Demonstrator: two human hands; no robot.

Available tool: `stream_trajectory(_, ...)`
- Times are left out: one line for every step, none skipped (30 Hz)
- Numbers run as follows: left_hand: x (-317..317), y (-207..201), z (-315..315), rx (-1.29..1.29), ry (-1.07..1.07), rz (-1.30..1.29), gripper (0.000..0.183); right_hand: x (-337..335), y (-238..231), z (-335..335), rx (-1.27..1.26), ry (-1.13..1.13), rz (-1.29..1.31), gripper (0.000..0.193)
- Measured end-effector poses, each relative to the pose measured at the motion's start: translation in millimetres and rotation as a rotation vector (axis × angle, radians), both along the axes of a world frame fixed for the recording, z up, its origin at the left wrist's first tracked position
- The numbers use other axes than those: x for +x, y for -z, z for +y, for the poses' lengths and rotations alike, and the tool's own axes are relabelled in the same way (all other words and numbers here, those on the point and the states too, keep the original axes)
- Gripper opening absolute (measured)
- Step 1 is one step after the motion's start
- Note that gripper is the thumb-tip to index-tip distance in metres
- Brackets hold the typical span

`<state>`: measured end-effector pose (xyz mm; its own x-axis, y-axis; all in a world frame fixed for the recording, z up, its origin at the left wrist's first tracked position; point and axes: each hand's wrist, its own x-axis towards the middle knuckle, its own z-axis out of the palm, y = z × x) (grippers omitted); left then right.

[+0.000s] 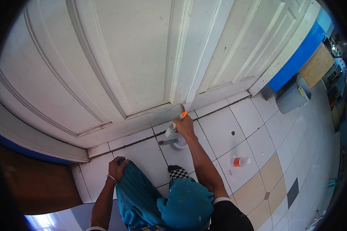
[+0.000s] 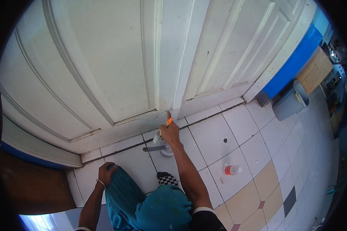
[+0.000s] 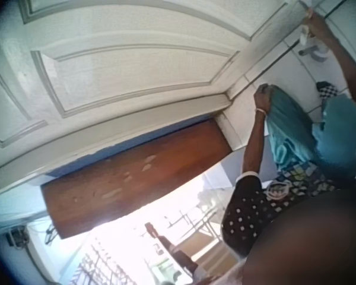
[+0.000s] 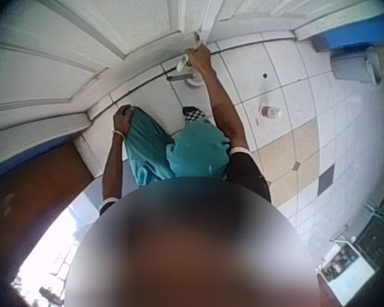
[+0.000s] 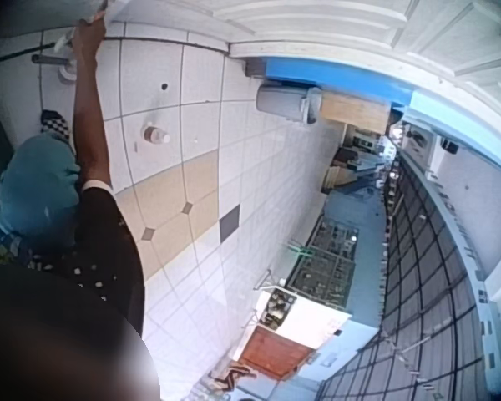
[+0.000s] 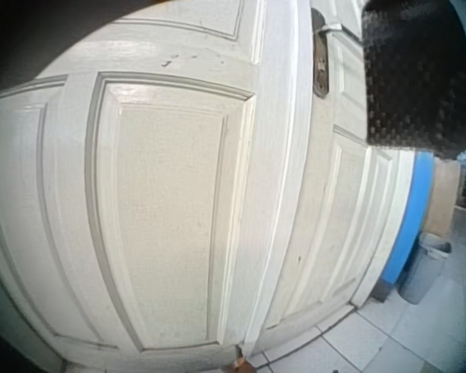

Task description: The person paints the bottom edge and frame of a wooden door with white paint using a paintbrush.

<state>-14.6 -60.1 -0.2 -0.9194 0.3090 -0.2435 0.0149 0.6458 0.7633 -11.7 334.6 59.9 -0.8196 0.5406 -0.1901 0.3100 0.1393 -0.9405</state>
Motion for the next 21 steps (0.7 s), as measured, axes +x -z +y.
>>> stream_trajectory(0, 1, -1, 0.002, -0.009, -0.003, 0.052, 3, -3, 2, 0.020, -0.021, -0.013, 0.086)
stream_trajectory(1, 3, -1, 0.005, -0.019, -0.007, 0.052, 6, -2, 5, 0.021, -0.024, -0.014, 0.086)
stream_trajectory(2, 5, -2, 0.006, -0.022, -0.011, 0.052, 10, 2, 8, 0.044, -0.010, 0.011, 0.076)
stream_trajectory(2, 5, -4, 0.014, -0.027, -0.008, 0.054, 14, 6, 11, 0.065, -0.002, 0.037, 0.068)
stream_trajectory(2, 5, -5, 0.022, -0.032, -0.007, 0.057, 22, 8, 15, 0.064, -0.013, 0.033, 0.068)
stream_trajectory(2, 6, -5, 0.023, -0.044, -0.014, 0.057, 33, 11, 22, -0.082, 0.077, 0.139, 0.055)
stream_trajectory(3, 5, -7, 0.026, -0.047, -0.006, 0.057, 41, 9, 24, -0.235, 0.159, 0.241, 0.044)
stream_trajectory(3, 5, -10, 0.028, -0.051, 0.001, 0.058, 54, 6, 27, -0.255, 0.190, 0.281, 0.033)
stream_trajectory(3, 5, -12, 0.022, -0.073, -0.008, 0.058, 66, -10, 24, -0.279, 0.221, 0.320, 0.022)
stream_trajectory(2, 6, -11, 0.015, -0.065, -0.007, 0.058, 76, -18, 25, -0.282, 0.208, 0.309, 0.022)
stream_trajectory(1, 7, -8, 0.015, -0.047, -0.010, 0.059, 88, -27, 27, -0.202, 0.203, 0.255, 0.021)
stream_trajectory(-1, 4, -5, 0.011, -0.028, -0.009, 0.059, 97, -30, 29, -0.120, 0.202, 0.202, 0.020)
stream_trajectory(-1, 2, -4, 0.014, -0.026, -0.018, 0.059, 102, -26, 29, -0.116, 0.205, 0.194, 0.020)
stream_trajectory(-1, 0, -5, 0.010, -0.023, -0.018, 0.059, 107, -21, 29, -0.055, 0.125, 0.153, 0.019)
stream_trajectory(-2, 1, -5, 0.006, -0.018, -0.016, 0.059, 110, -16, 29, 0.005, 0.046, 0.114, 0.018)
stream_trajectory(-2, 3, -6, 0.010, -0.021, -0.017, 0.059, 111, -10, 28, 0.002, 0.017, 0.109, 0.018)
stream_trajectory(-1, 3, -5, 0.012, -0.018, -0.021, 0.059, 113, -6, 27, 0.004, 0.020, 0.105, 0.018)
stream_trajectory(-1, 2, -6, 0.009, -0.015, -0.024, 0.059, 112, -5, 23, 0.104, -0.015, 0.075, 0.018)
stream_trajectory(-1, 0, -6, 0.004, -0.014, -0.025, 0.059, 111, -5, 20, 0.204, -0.051, 0.046, 0.018)
stream_trajectory(0, 1, -7, 0.003, -0.019, -0.026, 0.059, 110, -6, 19, 0.237, -0.072, -0.010, 0.017)
stream_trajectory(0, 3, -6, 0.008, -0.020, -0.034, 0.059, 109, -1, 19, 0.239, -0.074, -0.009, 0.017)
